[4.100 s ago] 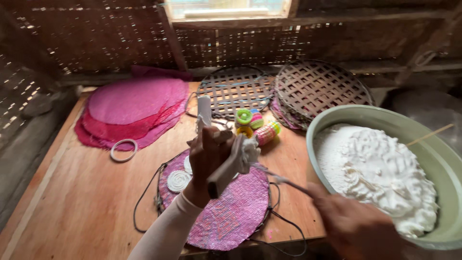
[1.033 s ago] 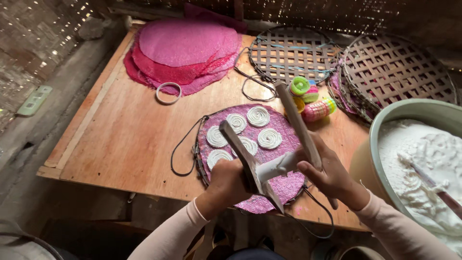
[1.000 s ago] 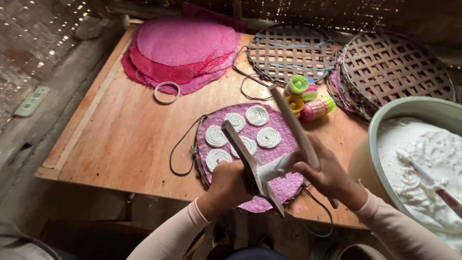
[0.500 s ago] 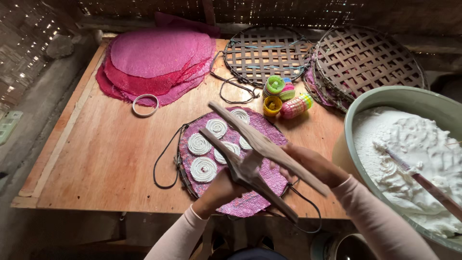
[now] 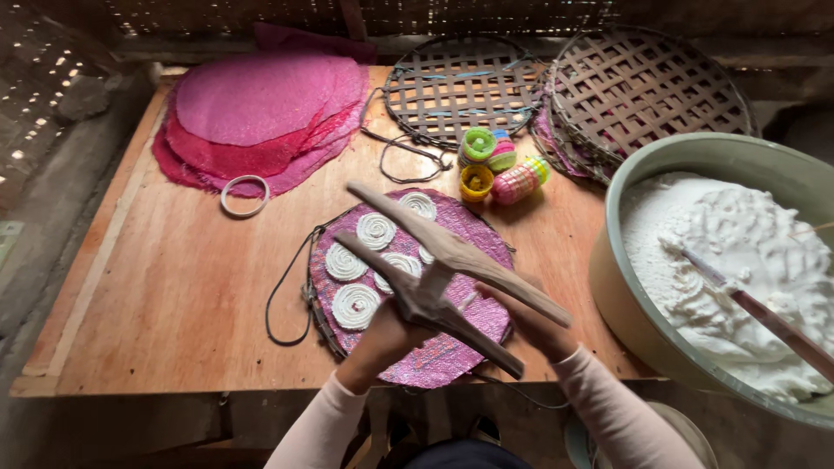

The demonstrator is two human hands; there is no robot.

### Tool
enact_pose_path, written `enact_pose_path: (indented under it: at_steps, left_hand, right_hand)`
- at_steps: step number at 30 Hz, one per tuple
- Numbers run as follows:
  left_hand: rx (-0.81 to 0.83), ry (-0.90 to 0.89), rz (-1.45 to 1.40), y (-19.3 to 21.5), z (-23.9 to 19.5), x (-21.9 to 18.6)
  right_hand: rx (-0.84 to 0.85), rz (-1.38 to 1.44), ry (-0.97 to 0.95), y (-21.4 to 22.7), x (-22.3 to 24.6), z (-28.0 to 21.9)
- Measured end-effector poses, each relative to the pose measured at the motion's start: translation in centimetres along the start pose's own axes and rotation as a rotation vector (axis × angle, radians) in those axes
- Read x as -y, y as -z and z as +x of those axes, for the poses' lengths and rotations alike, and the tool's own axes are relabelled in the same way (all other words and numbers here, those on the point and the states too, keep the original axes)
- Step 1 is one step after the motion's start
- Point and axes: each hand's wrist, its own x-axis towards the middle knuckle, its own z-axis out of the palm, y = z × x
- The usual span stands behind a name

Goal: The person uses a wooden applicator to scoop white paste from a bowl and applies it in spiral patterns onto a pink circular mat. After completing several spirals, the person places small yellow and orange plastic cups on top of the paste designs.

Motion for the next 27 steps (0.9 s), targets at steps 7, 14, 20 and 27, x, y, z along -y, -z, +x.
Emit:
enact_pose_path:
  at_steps: [7, 14, 20, 27]
  left_hand:
    - [-0.151, -0.097, -0.17, 4.5, -1.0, 4.7]
    - [-0.162, -0.235, -0.139, 5.3, -1.4, 3.8]
    - [-0.159, -0.539, 0.151, 0.0, -0.8, 0.1]
    - [-0.215, -0.669, 0.286, 0.2, -1.9, -4.1]
  right_hand:
    - [-0.385, -0.327, 0.267, 12.6, 11.1, -3.6]
    - [-0.527, -1.92, 0.1, 18.5, 15.9, -6.9]
    - [0.319, -0.577, 0.213, 8.8, 14.8, -5.2]
    - [0.938, -0.143, -0.506, 2.8, 11.4, -3.3]
